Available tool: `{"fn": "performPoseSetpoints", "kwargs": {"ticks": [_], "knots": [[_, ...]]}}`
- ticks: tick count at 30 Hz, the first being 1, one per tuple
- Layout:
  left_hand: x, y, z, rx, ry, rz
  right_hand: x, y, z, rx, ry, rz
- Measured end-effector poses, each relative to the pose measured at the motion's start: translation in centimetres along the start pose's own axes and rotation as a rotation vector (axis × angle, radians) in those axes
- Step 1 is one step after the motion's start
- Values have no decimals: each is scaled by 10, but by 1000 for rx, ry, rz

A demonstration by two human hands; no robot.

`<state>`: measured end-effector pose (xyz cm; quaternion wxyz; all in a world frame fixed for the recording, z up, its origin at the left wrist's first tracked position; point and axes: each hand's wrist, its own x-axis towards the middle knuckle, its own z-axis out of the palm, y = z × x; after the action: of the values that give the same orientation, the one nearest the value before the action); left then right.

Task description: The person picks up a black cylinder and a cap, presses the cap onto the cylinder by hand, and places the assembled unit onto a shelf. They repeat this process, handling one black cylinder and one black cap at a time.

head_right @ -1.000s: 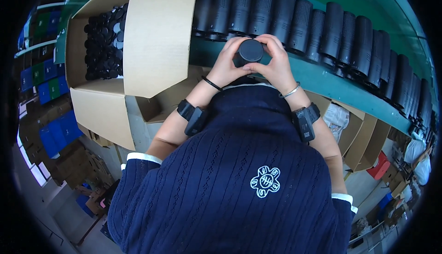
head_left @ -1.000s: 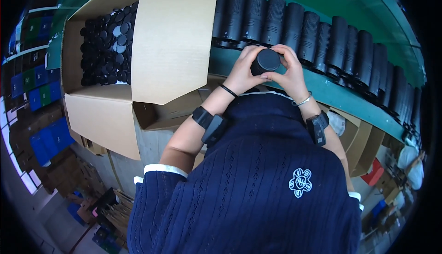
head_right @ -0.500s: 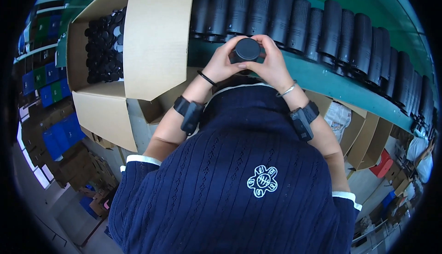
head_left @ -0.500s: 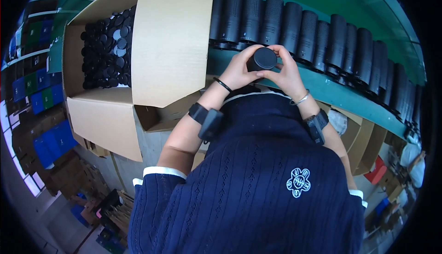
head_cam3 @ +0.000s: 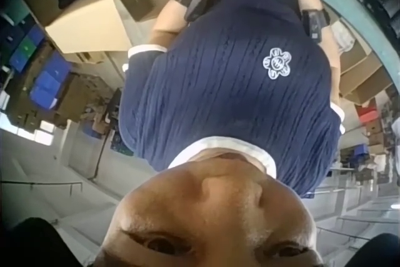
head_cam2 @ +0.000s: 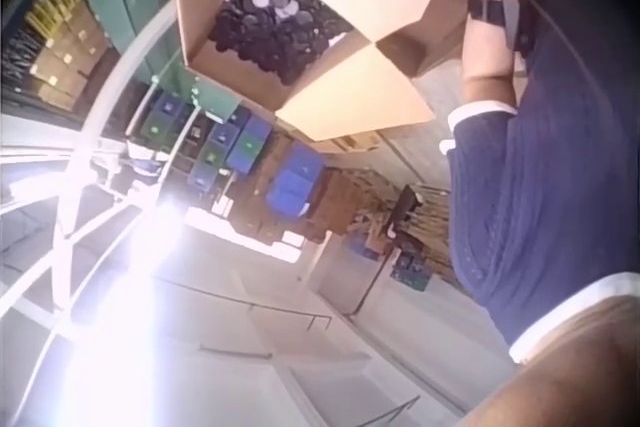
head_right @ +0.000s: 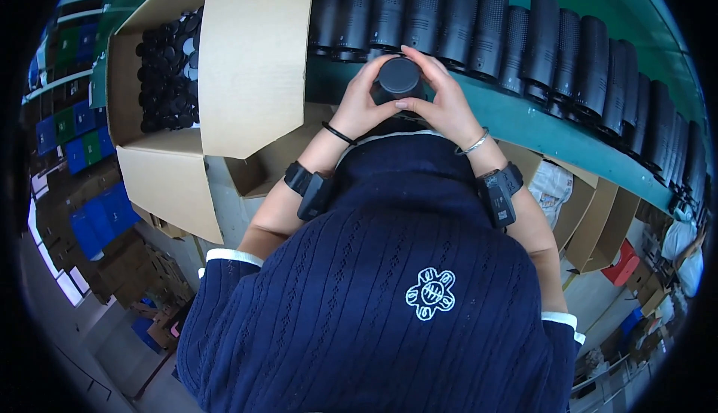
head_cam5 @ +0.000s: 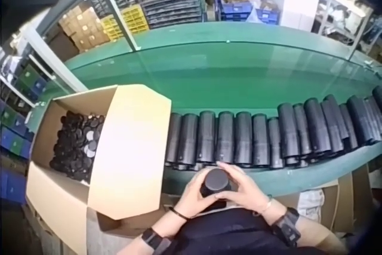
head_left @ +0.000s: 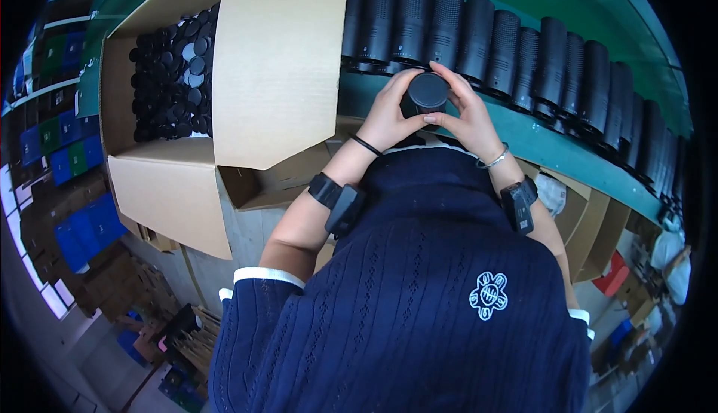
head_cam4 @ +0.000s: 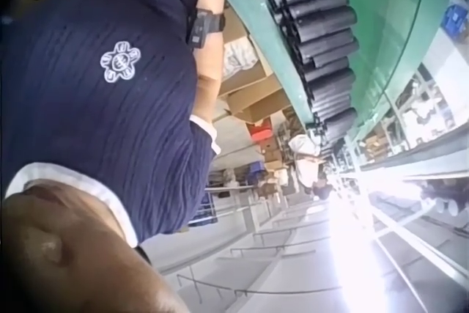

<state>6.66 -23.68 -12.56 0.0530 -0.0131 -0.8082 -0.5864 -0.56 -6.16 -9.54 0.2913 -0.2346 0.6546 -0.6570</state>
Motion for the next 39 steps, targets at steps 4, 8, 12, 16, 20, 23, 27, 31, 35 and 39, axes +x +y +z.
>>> {"fn": "performPoseSetpoints", "kwargs": {"ticks": [4, 8, 12, 16, 20, 23, 27, 31, 35, 39], "knots": [[-1, 10, 10, -34, -26, -50, -7, 6, -3, -30, 5, 4], [-1, 19, 22, -54, 75, -78, -9, 6, -3, 20, 37, 55], [4, 16, 20, 3, 89, -20, -8, 7, -3, 35, 76, -9], [1, 19, 22, 17, 115, -57, -9, 9, -6, -4, 51, 1], [0, 10, 22, 15, 106, -43, -7, 7, -4, -4, 72, 11], [-3, 7, 25, 17, 125, 11, -9, 6, -1, -124, 86, -23], [-1, 8, 25, 55, 162, 16, -6, 0, -3, -318, 114, -61], [4, 15, 25, 63, 134, 7, -8, 1, -9, -95, 79, 43], [12, 31, 15, 120, 34, 5, -16, -13, -16, -101, 61, 51], [16, 40, 6, 255, -164, -64, -23, -9, -28, -112, 15, 71]]}}
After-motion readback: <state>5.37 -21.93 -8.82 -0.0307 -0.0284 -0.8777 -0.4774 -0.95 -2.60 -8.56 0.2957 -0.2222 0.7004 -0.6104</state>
